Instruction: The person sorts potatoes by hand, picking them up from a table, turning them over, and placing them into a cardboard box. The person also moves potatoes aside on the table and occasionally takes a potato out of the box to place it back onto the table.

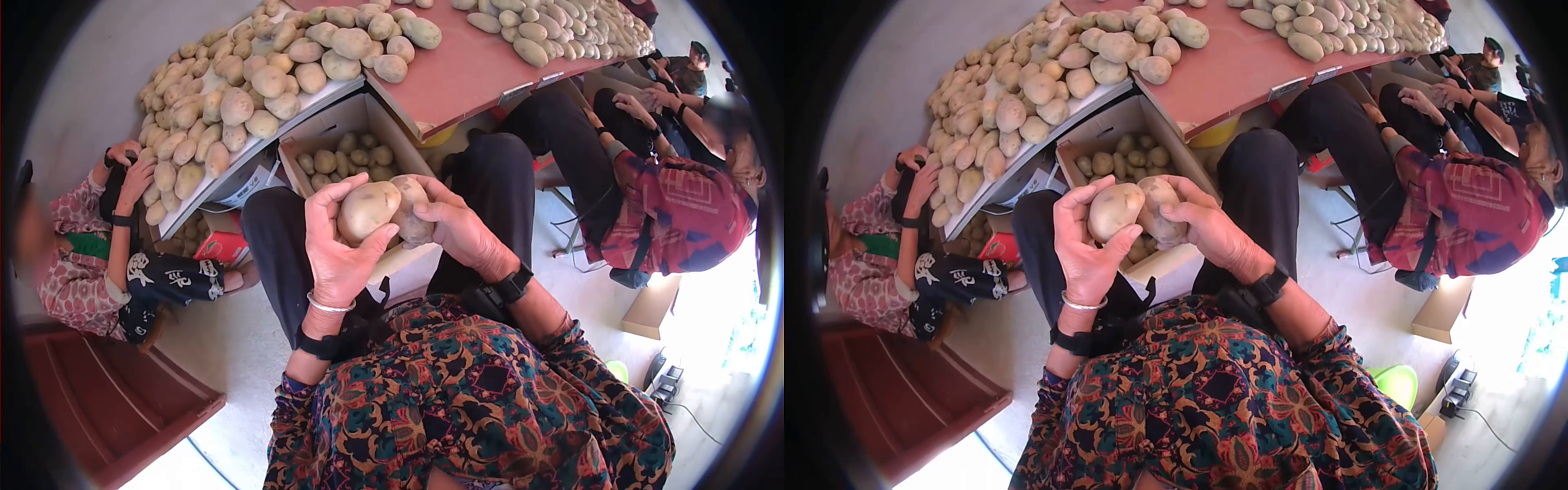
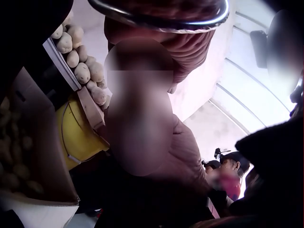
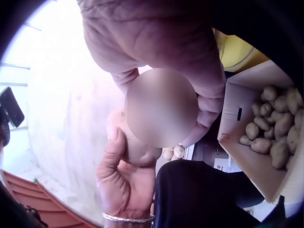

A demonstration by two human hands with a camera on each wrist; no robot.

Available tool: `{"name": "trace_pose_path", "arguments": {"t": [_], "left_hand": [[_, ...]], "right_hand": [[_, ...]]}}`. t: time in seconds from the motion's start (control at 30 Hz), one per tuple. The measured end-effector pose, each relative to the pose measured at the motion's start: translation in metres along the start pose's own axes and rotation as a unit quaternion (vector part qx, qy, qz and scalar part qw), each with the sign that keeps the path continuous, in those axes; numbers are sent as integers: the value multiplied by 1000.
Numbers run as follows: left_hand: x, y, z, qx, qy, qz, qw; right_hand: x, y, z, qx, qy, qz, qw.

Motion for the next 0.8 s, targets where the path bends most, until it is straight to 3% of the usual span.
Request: {"name": "trace_pose_path", "arguments": {"t": [0.3,0.5,0.53,0.6,0.67,0.7,0.77,0.8], "left_hand": [[1,8,25,-99,133,-4,986],[2,12,36,-165,194,-20,967],[-1,13,39,-190,211,-17,959],[-3,8,30,-131,151,23,980],[-5,-2,4,11,42,52,998],[-9,-3,8,9,52,53,997],[-7,-10,-10,107,-93,83,986],[-4,-13,-15,106,-93,84,986]], "right_hand": [[-1,10,-17,5,-67,16,998],[-3,7,-15,-9,-50,14,999],[-5,3,-14,48,-72,21,996],[-8,-6,-7,120,-97,40,987],[-9,-9,6,59,-51,18,997],[-9,-6,2,63,-58,12,996],[-8,2,10,-57,20,-15,998],[-6,4,9,-57,21,-16,998]]}}
Point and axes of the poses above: each hand's wrist, its own x-axis away from the middle knuckle, its own y-axis out of the palm, z = x × y, the point moved 7 cm from there along -x, towards the middle knuckle, and after that the axes turned 4 degrees about x, right-handed, at the moved point
